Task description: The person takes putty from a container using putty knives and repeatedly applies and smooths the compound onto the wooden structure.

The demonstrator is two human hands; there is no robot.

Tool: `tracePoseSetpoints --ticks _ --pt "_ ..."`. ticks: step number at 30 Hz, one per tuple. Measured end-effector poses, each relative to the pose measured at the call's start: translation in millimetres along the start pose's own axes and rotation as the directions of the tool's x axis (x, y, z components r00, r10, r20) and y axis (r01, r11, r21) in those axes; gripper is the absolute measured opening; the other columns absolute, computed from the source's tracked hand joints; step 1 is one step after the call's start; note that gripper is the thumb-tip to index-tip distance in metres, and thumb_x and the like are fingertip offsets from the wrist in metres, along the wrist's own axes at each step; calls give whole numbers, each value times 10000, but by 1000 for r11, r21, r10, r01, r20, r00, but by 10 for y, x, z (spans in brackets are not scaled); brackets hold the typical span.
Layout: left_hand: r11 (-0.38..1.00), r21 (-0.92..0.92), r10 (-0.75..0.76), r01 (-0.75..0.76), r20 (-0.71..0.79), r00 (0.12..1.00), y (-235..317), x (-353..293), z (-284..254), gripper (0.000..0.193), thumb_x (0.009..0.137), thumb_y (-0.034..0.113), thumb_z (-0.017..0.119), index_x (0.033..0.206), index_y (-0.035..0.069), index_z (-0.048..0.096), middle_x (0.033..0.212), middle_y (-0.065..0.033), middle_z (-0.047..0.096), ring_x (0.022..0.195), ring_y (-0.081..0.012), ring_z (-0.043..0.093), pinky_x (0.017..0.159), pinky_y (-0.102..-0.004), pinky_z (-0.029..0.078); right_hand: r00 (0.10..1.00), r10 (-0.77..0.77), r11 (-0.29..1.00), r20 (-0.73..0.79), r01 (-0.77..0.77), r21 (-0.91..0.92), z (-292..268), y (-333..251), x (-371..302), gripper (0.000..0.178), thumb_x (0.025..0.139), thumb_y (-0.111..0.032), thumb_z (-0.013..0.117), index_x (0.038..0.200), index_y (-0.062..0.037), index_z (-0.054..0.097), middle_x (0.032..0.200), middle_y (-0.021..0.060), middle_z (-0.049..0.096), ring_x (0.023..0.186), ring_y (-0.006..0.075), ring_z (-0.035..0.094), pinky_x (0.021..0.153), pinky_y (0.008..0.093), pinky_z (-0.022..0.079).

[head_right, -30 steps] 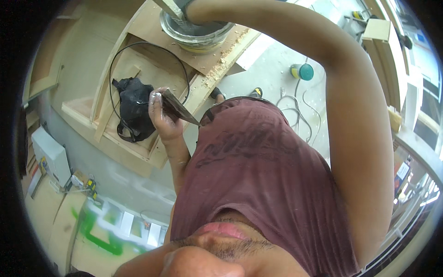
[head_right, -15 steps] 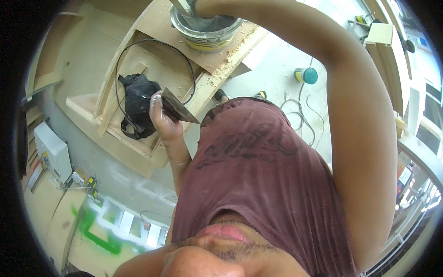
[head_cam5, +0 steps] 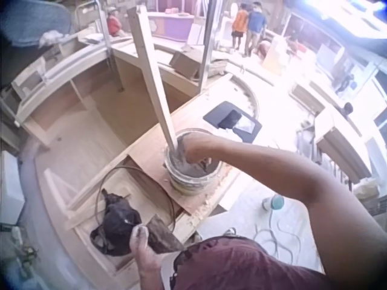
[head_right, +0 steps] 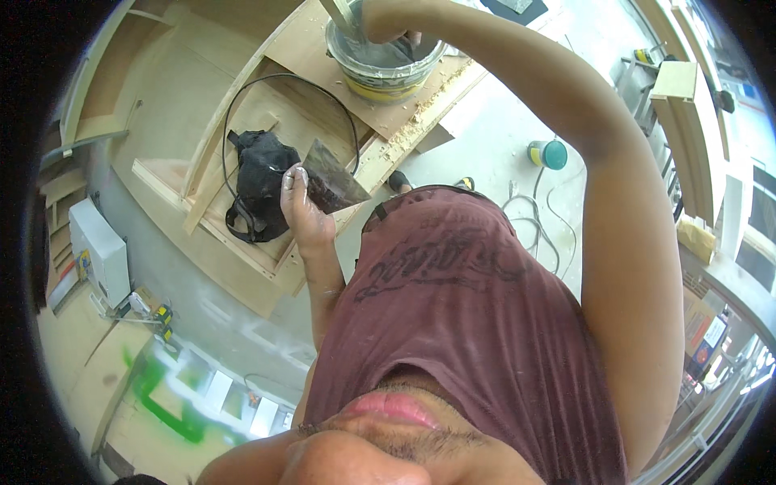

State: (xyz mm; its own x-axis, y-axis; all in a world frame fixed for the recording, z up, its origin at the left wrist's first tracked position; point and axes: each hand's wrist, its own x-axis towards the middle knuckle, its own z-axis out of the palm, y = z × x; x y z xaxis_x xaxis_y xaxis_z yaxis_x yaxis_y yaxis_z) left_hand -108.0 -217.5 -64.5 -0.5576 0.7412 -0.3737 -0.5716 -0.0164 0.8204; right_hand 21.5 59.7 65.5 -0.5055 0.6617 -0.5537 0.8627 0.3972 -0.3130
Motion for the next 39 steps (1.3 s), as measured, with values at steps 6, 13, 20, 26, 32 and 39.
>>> tracePoseSetpoints --ticks 6,13,20,26,32,39 --pt "997 -45 -61 67 123 991 98 -22 210 196 930 29 567 1123 15 535 992 -62 609 894 -133 583 835 -278 480 992 12 962 -128 -46 -270 -442 47 -587 283 766 -102 571 992 16 694 836 175 699 780 261 692 589 384 543" --pt "994 -111 6 15 187 982 185 41 683 305 904 6 621 1178 -14 487 1083 -107 621 967 -177 632 843 -330 550 919 71 977 -388 14 213 -413 625 -1215 350 834 -149 656 1164 -31 660 770 80 655 662 142 603 601 308 507" --pt "901 -302 -188 310 372 909 221 -16 1320 281 930 31 559 1202 5 495 1133 -131 622 1035 -249 649 905 -384 563 749 -95 680 -656 530 506 105 980 -1304 300 857 3 595 1131 -75 691 907 19 698 842 120 636 779 267 502" --pt "841 -350 -207 412 496 843 162 -88 1791 297 972 51 490 1263 -2 471 1223 -137 595 1091 -241 630 940 -379 561 631 -70 559 -773 666 493 646 1013 -1647 296 899 21 623 1192 -8 653 1089 74 694 1016 117 621 927 263 482" --pt "892 -322 -123 318 504 855 73 -337 1997 274 980 48 477 1250 13 447 1194 -146 601 1100 -264 622 959 -407 553 615 -13 508 -788 683 525 818 1196 -1737 312 904 11 615 1215 -11 631 1079 86 695 995 139 636 911 275 499" --pt "904 -348 -14 248 557 831 -104 -514 2050 304 939 9 551 1226 43 457 1212 -132 575 1096 -243 594 970 -428 513 596 54 437 -801 707 556 861 1451 -1754 331 910 0 605 1241 -14 606 1067 100 697 971 164 655 892 289 519"
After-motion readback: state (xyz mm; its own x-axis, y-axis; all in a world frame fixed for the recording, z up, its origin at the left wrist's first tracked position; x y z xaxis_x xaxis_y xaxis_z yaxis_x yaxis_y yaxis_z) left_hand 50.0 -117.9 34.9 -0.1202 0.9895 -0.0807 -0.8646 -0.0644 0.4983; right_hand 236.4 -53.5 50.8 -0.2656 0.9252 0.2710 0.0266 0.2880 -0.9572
